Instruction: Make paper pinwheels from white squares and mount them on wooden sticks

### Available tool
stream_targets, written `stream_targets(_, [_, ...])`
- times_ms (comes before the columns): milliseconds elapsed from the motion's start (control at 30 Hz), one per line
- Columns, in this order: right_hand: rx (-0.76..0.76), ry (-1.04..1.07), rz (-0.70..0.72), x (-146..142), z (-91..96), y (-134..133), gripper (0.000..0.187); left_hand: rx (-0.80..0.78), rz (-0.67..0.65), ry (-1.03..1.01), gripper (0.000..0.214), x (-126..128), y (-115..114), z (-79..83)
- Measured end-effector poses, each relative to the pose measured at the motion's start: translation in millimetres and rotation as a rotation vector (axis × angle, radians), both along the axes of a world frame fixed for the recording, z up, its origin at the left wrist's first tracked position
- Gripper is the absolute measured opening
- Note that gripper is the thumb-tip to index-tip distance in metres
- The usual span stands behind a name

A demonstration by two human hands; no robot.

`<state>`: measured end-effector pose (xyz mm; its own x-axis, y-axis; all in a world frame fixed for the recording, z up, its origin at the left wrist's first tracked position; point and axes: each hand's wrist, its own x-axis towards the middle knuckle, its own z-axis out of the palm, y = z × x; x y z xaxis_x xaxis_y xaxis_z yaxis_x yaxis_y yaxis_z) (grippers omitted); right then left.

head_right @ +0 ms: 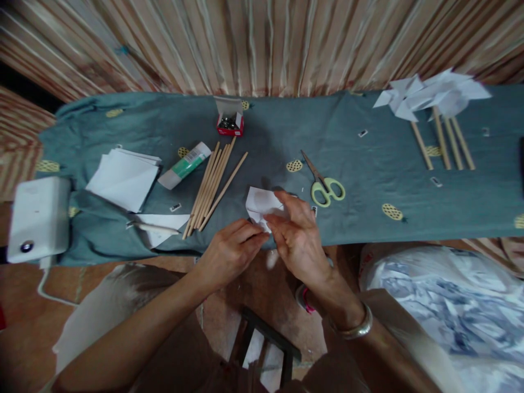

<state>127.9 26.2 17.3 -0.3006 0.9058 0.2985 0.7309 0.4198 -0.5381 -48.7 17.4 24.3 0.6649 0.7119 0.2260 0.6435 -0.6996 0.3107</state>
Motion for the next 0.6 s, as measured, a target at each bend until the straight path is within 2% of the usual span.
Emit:
stream_targets(267, [0.029, -0.119, 0.020, -6.6, -1.5, -8.4, 0.028, -0.020, -0.004, -0.020, 0.015, -0.8, 0.6, 0.4])
stream_targets(600, [0.061, -0.061, 0.017, -11.2, -10.3, -11.4, 0.031, -0.006, -0.008, -0.031, 0.016, 0.4, 2.6, -0.4])
